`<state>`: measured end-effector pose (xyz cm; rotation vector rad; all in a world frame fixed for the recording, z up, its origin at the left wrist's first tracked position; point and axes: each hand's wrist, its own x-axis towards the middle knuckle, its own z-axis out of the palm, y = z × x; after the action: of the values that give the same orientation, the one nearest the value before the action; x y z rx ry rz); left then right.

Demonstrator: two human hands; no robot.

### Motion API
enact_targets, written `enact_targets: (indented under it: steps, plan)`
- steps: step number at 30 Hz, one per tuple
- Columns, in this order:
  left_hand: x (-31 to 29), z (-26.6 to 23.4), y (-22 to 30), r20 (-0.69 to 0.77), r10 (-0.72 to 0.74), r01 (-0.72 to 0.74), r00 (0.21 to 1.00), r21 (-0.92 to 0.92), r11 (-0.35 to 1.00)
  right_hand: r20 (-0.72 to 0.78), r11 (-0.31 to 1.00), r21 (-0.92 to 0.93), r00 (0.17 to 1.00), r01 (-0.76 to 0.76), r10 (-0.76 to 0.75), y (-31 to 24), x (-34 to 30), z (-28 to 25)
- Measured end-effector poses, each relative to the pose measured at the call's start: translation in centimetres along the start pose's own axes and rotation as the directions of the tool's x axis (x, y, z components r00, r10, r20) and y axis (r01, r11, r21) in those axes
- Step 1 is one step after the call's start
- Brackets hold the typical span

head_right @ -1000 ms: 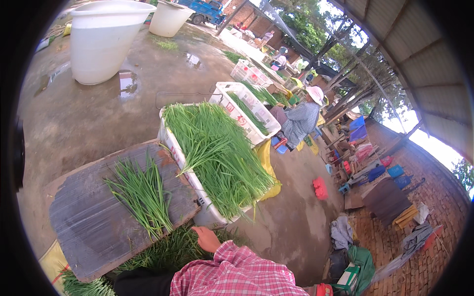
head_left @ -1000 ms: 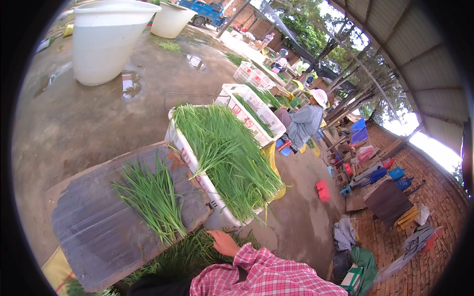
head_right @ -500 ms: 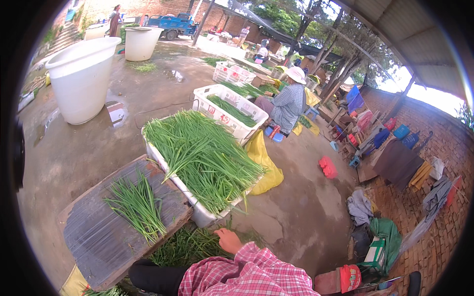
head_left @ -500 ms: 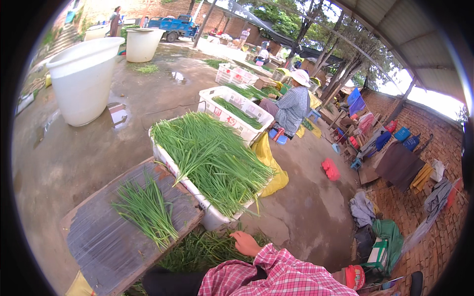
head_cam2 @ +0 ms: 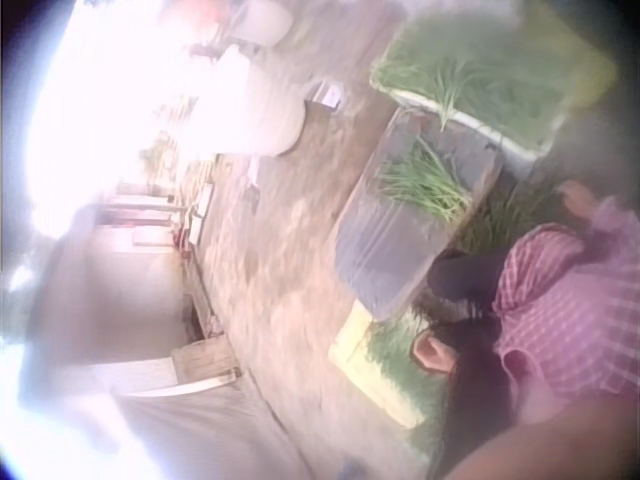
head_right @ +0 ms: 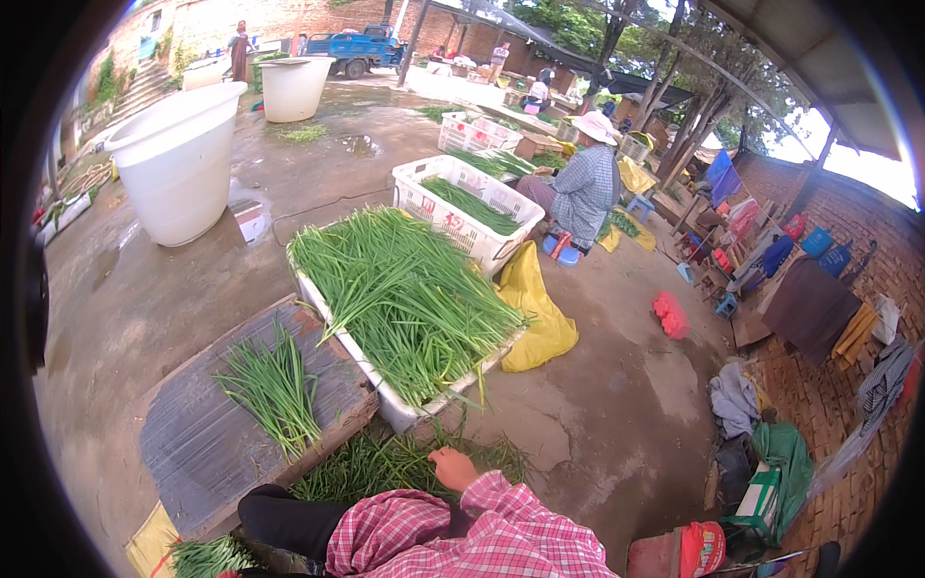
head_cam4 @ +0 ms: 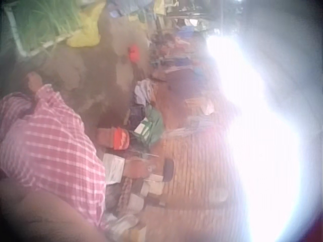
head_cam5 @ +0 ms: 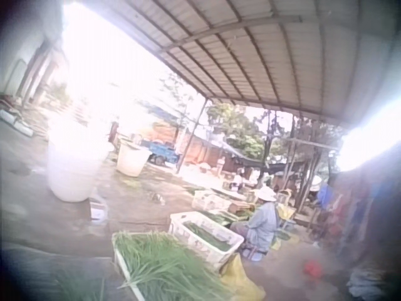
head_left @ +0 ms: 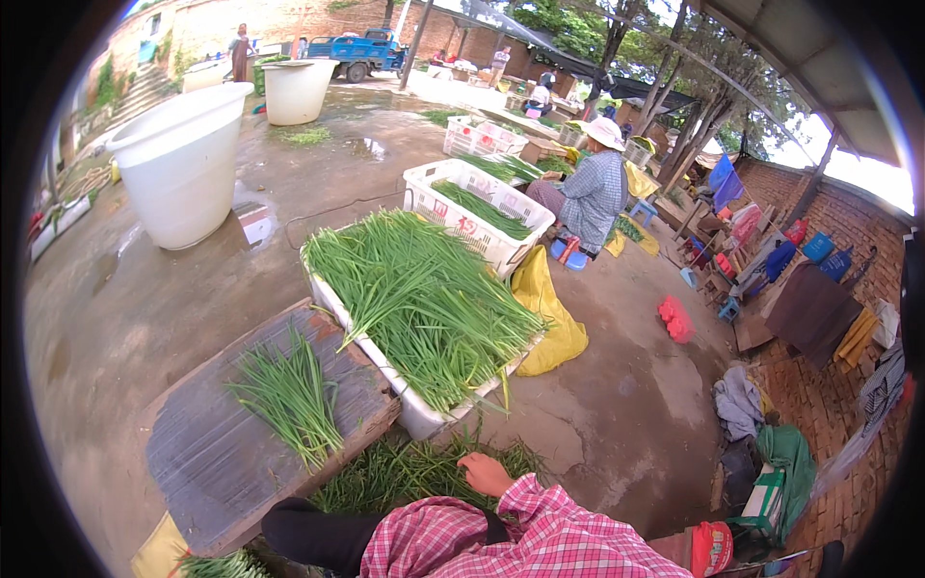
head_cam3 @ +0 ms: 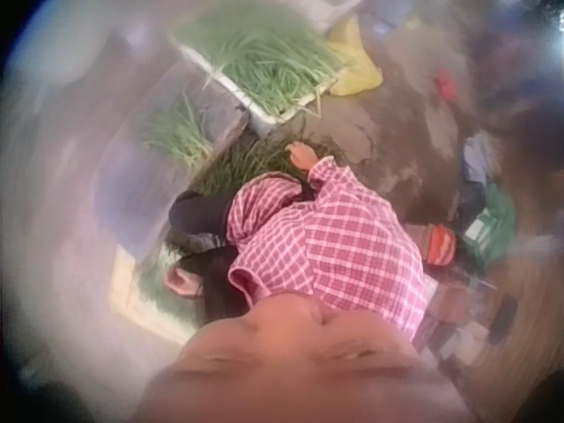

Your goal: The person sorts bunches of chives by hand, picking through individual leaves and arranging them into organized piles on a plastic sheet and a small wooden platform.

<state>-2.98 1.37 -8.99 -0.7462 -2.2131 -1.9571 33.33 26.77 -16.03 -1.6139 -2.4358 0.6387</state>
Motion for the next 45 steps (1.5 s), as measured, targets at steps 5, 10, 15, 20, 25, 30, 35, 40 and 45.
enact_targets:
  steps: [5,10,15,20,25,30,35,40,45]
  plan:
    - [-0.3,-0.2,-4.7,-0.092,0.331,-0.329,0.939,0.042,0.944,0.019,1.0,0.03,1.0,-0.002,0.001,0.0,0.3,0.9]
    - [-0.5,2.5,-1.9,-0.104,0.135,-0.124,0.985,0.104,0.987,0.053,0.998,0.061,0.999,-0.005,0.002,1.2,0.9,1.5]
    - [1.8,3.3,0.8,-0.055,-0.033,0.041,0.998,0.147,0.988,0.101,0.998,0.06,0.995,0.006,-0.012,-0.1,3.5,0.9]
    - [2.5,1.7,-2.1,-0.07,-0.261,0.27,0.963,0.235,0.934,0.069,0.978,0.143,0.984,0.15,-0.161,-2.0,6.9,1.9]
    - [2.9,5.2,0.2,-0.037,-0.307,0.307,0.951,0.224,0.925,-0.037,0.921,0.312,0.972,0.233,-0.233,-5.3,11.3,1.9]
    - [2.5,6.4,0.5,-0.074,-0.327,0.335,0.942,0.232,0.913,0.124,0.883,0.465,0.984,0.058,-0.13,-9.2,16.4,4.4]
    - [2.2,6.8,0.8,-0.093,-0.335,0.348,0.938,0.236,0.907,0.087,0.939,0.342,0.994,0.029,-0.062,-12.7,20.5,10.3]
    - [1.7,6.3,0.5,-0.081,-0.356,0.365,0.931,0.176,0.914,0.191,0.967,0.192,0.973,-0.168,0.131,-16.5,21.7,12.5]
    - [1.3,1.8,1.4,0.463,-0.57,0.649,0.678,-0.014,0.761,0.342,0.897,0.229,0.894,-0.379,0.291,-16.5,22.6,12.8]
